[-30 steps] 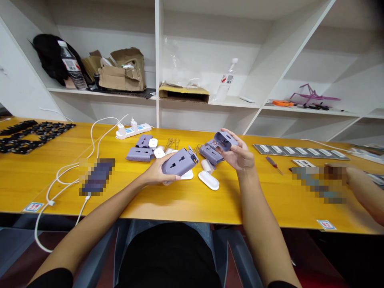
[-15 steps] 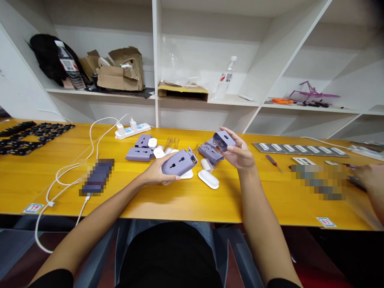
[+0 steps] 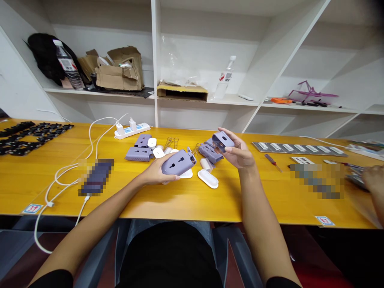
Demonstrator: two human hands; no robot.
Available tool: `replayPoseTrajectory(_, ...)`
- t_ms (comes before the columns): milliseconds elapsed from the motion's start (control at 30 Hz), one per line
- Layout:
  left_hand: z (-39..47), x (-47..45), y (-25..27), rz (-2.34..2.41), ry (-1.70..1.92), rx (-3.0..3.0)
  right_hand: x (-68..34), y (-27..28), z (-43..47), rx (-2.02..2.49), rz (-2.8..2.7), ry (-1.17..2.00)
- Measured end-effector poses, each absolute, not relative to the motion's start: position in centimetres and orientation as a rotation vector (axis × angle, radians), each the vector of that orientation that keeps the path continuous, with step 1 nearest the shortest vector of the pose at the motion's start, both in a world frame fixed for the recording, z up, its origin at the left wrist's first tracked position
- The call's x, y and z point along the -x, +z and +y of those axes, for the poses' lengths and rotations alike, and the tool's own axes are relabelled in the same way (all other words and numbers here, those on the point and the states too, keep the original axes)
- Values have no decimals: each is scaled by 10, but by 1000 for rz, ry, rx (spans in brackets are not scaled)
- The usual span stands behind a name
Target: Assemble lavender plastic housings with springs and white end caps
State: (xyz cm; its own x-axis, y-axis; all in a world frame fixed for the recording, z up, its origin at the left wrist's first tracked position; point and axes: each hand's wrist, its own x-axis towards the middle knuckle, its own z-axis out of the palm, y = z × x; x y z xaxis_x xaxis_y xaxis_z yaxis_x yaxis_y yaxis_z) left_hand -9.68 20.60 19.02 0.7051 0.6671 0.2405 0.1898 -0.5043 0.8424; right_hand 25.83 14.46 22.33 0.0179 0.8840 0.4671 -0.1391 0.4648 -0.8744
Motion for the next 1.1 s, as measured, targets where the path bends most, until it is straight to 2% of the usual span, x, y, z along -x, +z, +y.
replayPoseTrajectory(500, 206, 98, 192, 701, 588, -1988, -261, 223, 145, 747, -1381, 898)
replayPoseTrajectory(1100, 207, 99, 190, 677, 615, -2046, -251, 223, 145, 804, -1372, 941)
